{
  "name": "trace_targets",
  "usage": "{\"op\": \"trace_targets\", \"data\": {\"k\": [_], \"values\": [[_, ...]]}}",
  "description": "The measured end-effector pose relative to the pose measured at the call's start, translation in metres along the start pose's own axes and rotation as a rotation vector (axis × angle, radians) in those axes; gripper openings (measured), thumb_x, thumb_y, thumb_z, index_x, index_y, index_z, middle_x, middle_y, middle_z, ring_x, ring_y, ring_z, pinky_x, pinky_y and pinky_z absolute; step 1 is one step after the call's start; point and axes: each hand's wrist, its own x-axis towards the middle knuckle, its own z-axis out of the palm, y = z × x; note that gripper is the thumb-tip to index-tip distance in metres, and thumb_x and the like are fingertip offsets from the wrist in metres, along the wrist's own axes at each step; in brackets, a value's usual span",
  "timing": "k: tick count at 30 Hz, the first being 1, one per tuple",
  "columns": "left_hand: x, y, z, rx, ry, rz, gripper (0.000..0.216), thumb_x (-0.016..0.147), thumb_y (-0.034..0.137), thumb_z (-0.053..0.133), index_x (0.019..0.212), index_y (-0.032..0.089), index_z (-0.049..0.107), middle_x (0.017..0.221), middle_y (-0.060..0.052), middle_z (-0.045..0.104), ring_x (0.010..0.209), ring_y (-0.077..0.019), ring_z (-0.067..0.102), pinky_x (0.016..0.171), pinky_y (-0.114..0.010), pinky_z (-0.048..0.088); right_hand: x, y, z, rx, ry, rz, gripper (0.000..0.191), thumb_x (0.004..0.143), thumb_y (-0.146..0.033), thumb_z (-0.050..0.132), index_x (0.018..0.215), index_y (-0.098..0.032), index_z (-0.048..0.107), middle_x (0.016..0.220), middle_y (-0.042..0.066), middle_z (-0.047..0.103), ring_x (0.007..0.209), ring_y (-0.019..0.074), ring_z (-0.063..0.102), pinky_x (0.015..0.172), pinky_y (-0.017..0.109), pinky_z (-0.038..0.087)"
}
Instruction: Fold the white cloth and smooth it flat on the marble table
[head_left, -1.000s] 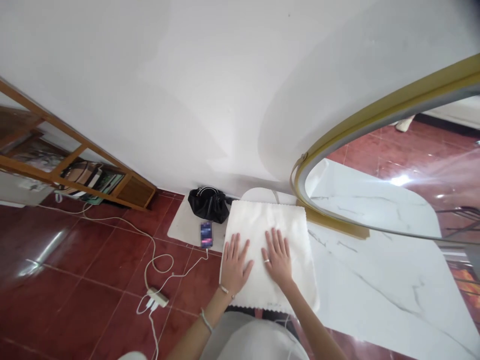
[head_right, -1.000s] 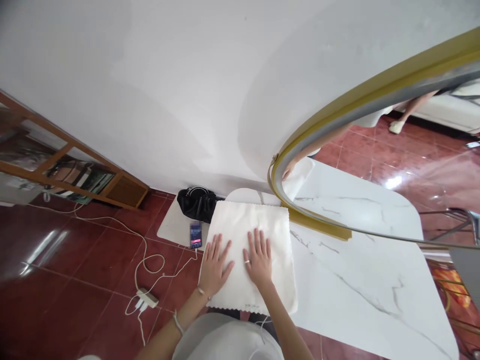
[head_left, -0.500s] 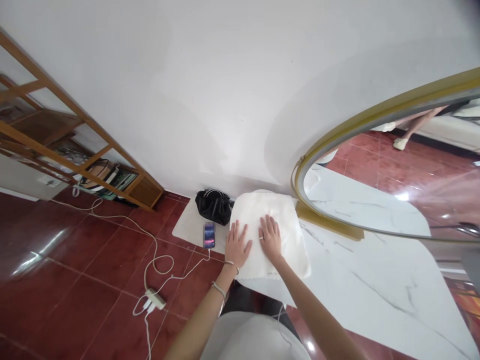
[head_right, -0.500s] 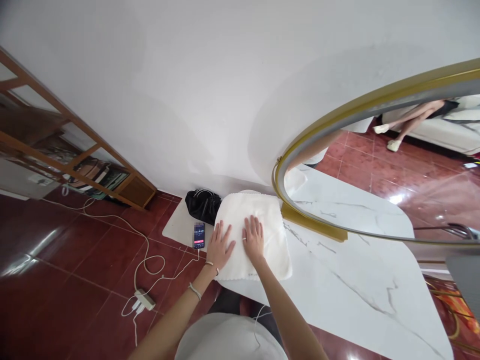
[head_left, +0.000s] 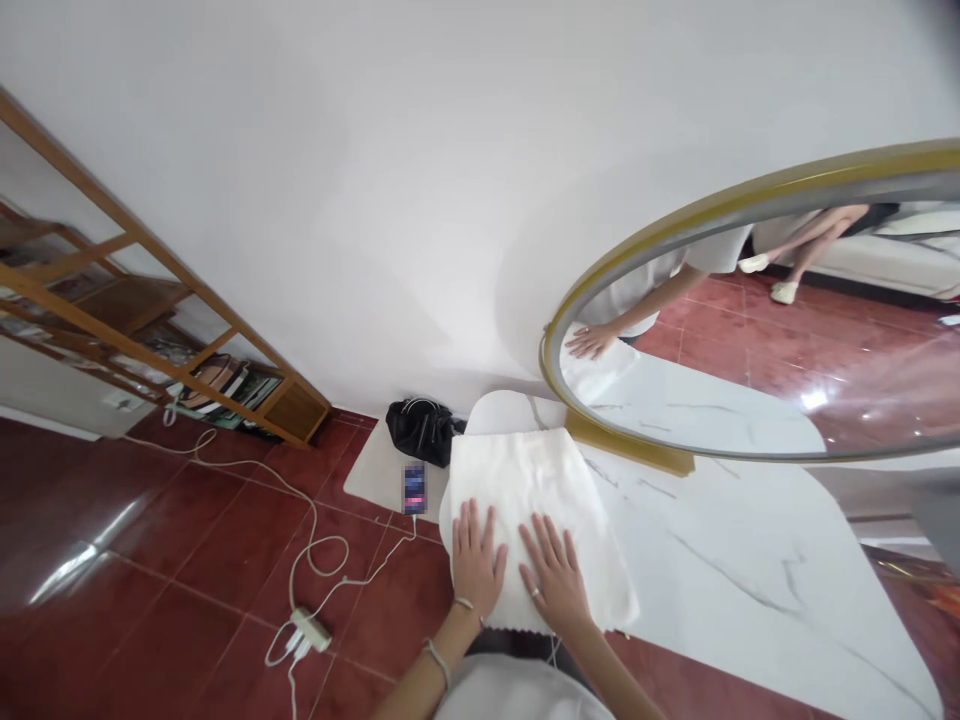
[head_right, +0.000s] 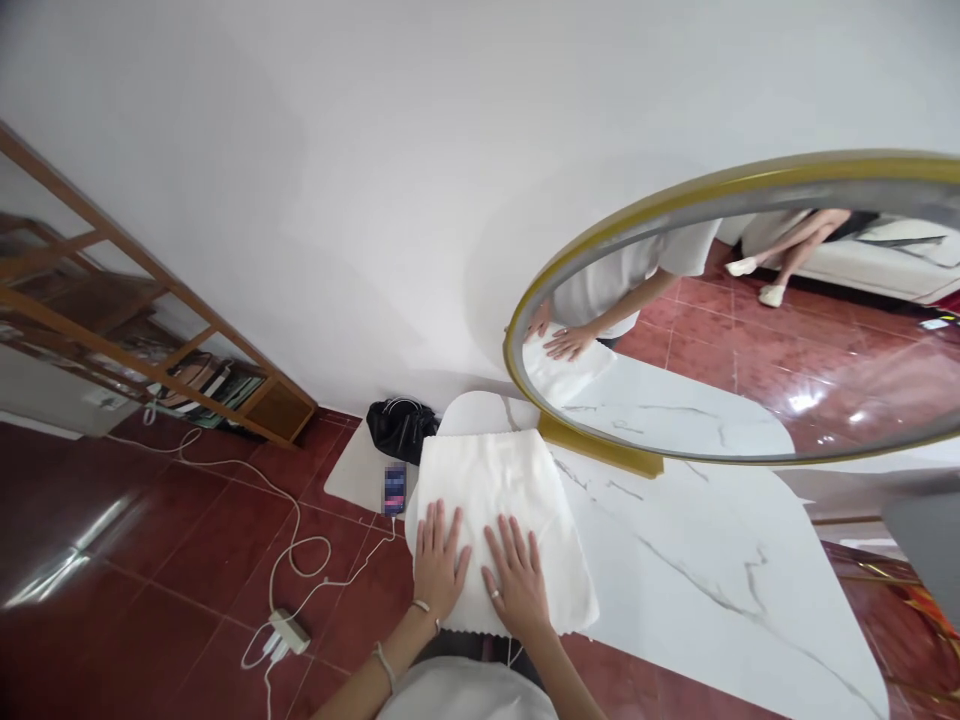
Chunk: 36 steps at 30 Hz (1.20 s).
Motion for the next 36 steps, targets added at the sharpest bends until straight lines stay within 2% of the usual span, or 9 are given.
{"op": "trace_targets", "data": {"k": [7, 12, 14, 16, 21, 26, 31, 36], "values": [[0.021, 0.071, 0.026, -0.070, -0.059, 0.221, 0.066, 0.093, 0.039, 0.044, 0.152, 0.024, 0.020, 0.157, -0.011, 0.022, 0.145, -0.0303, 0.019, 0.114, -0.050, 0.032, -0.049, 0.058, -0.010, -0.104, 0.089, 0.185, 0.068, 0.093, -0.036, 0.042, 0.153, -0.029, 0.010, 0.153, 0.007, 0.030, 0.139, 0.0286, 0.033, 0.108, 0.052, 0.033], [0.039, 0.125, 0.044, -0.162, -0.141, 0.352, 0.067, 0.092, 0.047, 0.044, 0.151, 0.022, 0.023, 0.157, -0.012, 0.022, 0.144, -0.0331, 0.019, 0.113, -0.054, 0.032, -0.081, 0.095, -0.020, -0.135, 0.116, 0.344, 0.067, 0.093, -0.038, 0.039, 0.153, -0.033, 0.008, 0.154, 0.004, 0.030, 0.139, 0.0284, 0.034, 0.107, 0.053, 0.035], [0.041, 0.135, 0.048, -0.188, -0.159, 0.383, 0.067, 0.092, 0.048, 0.044, 0.151, 0.022, 0.025, 0.157, -0.013, 0.021, 0.144, -0.0335, 0.019, 0.113, -0.054, 0.032, -0.090, 0.103, -0.021, -0.154, 0.111, 0.379, 0.066, 0.094, -0.040, 0.039, 0.153, -0.034, 0.008, 0.154, 0.003, 0.029, 0.139, 0.0277, 0.034, 0.108, 0.053, 0.034], [0.042, 0.136, 0.051, -0.212, -0.162, 0.417, 0.067, 0.092, 0.047, 0.045, 0.151, 0.024, 0.023, 0.158, -0.011, 0.017, 0.145, -0.0320, 0.018, 0.114, -0.052, 0.031, -0.094, 0.106, -0.021, -0.172, 0.107, 0.404, 0.065, 0.095, -0.041, 0.037, 0.152, -0.034, 0.008, 0.155, 0.003, 0.028, 0.140, 0.0268, 0.032, 0.109, 0.052, 0.033], [0.045, 0.108, 0.053, -0.251, -0.142, 0.517, 0.067, 0.093, 0.039, 0.048, 0.152, 0.027, 0.017, 0.160, -0.008, 0.009, 0.146, -0.0273, 0.016, 0.116, -0.045, 0.027, -0.082, 0.090, -0.009, -0.184, 0.083, 0.475, 0.061, 0.096, -0.044, 0.033, 0.152, -0.032, 0.009, 0.157, 0.002, 0.021, 0.144, 0.0255, 0.023, 0.112, 0.051, 0.025], [0.055, 0.062, 0.045, -0.202, -0.066, 0.484, 0.065, 0.093, 0.034, 0.048, 0.151, 0.027, 0.021, 0.159, -0.007, 0.015, 0.145, -0.0266, 0.020, 0.115, -0.043, 0.026, -0.048, 0.063, 0.007, -0.134, 0.040, 0.445, 0.058, 0.097, -0.044, 0.031, 0.151, -0.031, 0.015, 0.157, 0.003, 0.020, 0.145, 0.0261, 0.019, 0.114, 0.052, 0.021], [0.054, 0.003, 0.035, -0.127, 0.016, 0.375, 0.061, 0.091, 0.031, 0.049, 0.149, 0.027, 0.028, 0.158, -0.008, 0.024, 0.143, -0.0266, 0.026, 0.113, -0.042, 0.028, -0.001, 0.030, 0.019, -0.065, -0.036, 0.328, 0.056, 0.097, -0.042, 0.032, 0.150, -0.032, 0.015, 0.157, 0.002, 0.020, 0.145, 0.0259, 0.020, 0.114, 0.052, 0.021], [0.049, -0.041, 0.027, -0.211, 0.039, 0.187, 0.054, 0.088, 0.030, 0.050, 0.142, 0.025, 0.044, 0.152, -0.009, 0.037, 0.140, -0.0270, 0.034, 0.110, -0.043, 0.034, 0.043, 0.001, 0.018, 0.046, -0.218, 0.237, 0.054, 0.096, -0.039, 0.033, 0.149, -0.032, 0.022, 0.156, 0.002, 0.018, 0.145, 0.0265, 0.019, 0.115, 0.054, 0.020]]}}
